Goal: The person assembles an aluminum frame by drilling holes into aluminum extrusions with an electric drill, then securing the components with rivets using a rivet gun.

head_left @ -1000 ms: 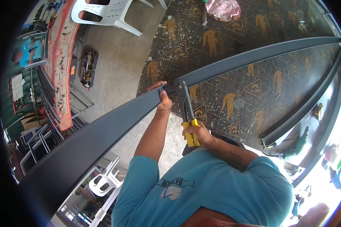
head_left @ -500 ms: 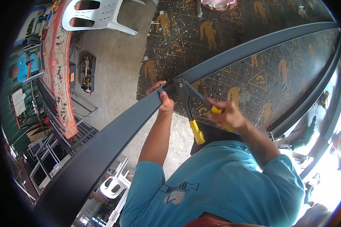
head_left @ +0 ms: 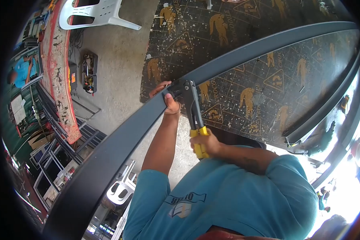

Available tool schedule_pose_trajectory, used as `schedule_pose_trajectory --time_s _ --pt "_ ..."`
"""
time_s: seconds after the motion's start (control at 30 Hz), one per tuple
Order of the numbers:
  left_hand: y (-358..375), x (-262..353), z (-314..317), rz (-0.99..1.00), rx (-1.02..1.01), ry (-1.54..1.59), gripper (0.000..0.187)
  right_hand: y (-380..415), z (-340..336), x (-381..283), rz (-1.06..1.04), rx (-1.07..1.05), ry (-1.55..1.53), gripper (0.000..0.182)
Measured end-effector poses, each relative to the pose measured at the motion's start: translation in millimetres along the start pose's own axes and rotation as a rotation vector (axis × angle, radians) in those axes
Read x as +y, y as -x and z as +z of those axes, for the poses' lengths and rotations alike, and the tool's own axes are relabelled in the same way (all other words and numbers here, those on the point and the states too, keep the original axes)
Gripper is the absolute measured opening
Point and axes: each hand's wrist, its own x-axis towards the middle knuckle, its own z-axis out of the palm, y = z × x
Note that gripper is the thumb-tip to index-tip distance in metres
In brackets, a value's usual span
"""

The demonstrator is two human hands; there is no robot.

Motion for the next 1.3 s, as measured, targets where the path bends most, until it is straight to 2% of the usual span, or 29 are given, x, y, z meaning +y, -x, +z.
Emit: schedule_pose_trajectory --time_s 0.07,0.2,0.33,0.37,0.43,0.47,0.53,0.6,0.67,0.73,0.77,0.8,0.87,0.93,0.97,1.0,1.07,1.1,1.13,1.23,1.27,1.3 --pt "0.0 1.0 -0.4 -0.009 0.021 -0.004 0.035 -3.5 -0.7 -1.1 -0.046 -0.072 0.022 0.02" --pt "-5.4 1.5 2.8 0.014 0.021 -0.019 0.036 15.6 -7.3 -18.9 -0.094 -0.015 -0.047 0.027" --pt "-4.4 0.7 1.0 0.022 0.017 -0.047 0.039 22.0 -38.4 -27.3 -0.612 0.092 0.177 0.063" --pt "-3.4 -0.3 0.4 0.018 0.016 -0.047 0.039 42.6 -42.8 -52.7 -0.415 0.116 0.323 0.069" --pt "-2.4 -2.0 -1.6 0.027 -0.001 -0.056 0.039 67.4 -50.0 -101.4 -0.307 0.171 0.865 0.063" --pt "-2.7 -2.0 -0.4 0.026 0.003 -0.061 0.039 67.3 -55.5 -117.9 -0.303 0.166 0.869 0.063" --pt "-2.8 2.7 2.0 0.008 0.031 -0.019 0.038 65.5 -58.7 -137.3 -0.354 0.005 0.969 0.062" --pt "-3.6 -1.7 0.8 0.032 0.039 0.026 0.039 59.6 -55.9 -120.3 -0.352 0.046 0.998 0.06" --pt "-2.8 -1.0 1.2 0.039 0.024 0.014 0.039 37.9 -61.1 -72.5 -0.392 0.075 0.342 0.052" --pt "-2.1 0.7 0.4 0.023 0.009 0.011 0.039 10.2 -68.2 -26.2 -0.236 -0.005 -0.074 0.049" --pt "-0.8 -1.2 1.4 0.003 0.027 0.004 0.036 16.1 -52.7 -23.1 -0.111 -0.079 -0.203 0.057" --pt "0.1 -2.1 1.0 -0.017 0.041 0.0 0.034 10.6 -49.4 -15.8 -0.01 -0.304 -0.304 0.075" --pt "1.0 -2.8 -0.9 -0.016 0.028 -0.002 0.034 18.4 -34.0 -19.1 0.103 -0.52 -0.423 0.079" --pt "0.9 -3.9 -1.7 -0.012 0.027 -0.001 0.035 5.5 -35.4 -5.2 -0.086 -0.548 -0.189 0.072" --pt "0.7 -4.0 -2.2 -0.006 0.025 0.015 0.036 6.9 -25.4 -5.9 -0.098 -0.45 -0.215 0.049" --pt "0.3 -4.1 -1.1 0.002 0.022 0.033 0.037 3.3 -22.1 -1.4 -0.103 -0.45 -0.215 0.049" --pt "1.7 -6.9 2.9 -0.018 0.048 0.053 0.039 -3.8 -13.7 1.8 -0.199 -0.111 0.063 0.034" --pt "5.7 -6.9 1.6 -0.048 0.071 0.062 0.041 -0.1 -3.4 -0.2 -0.174 -0.005 0.104 0.029" --pt "8.0 -6.5 -1.3 -0.045 0.057 0.068 0.041 5.8 -2.9 0.5 -0.183 -0.005 0.092 0.029" --pt "6.1 -8.9 -4.7 -0.053 0.014 -0.048 0.046 24.2 -26.6 -4.1 -0.488 0.123 0.379 0.029" --pt "6.1 -5.6 -6.7 -0.053 0.011 -0.031 0.046 46.0 -39.0 -14.1 -0.494 0.153 0.355 0.029" --pt "3.3 -3.2 -6.4 -0.056 -0.01 -0.079 0.047 65.2 -47.5 -20.2 -0.64 0.318 0.379 0.026"
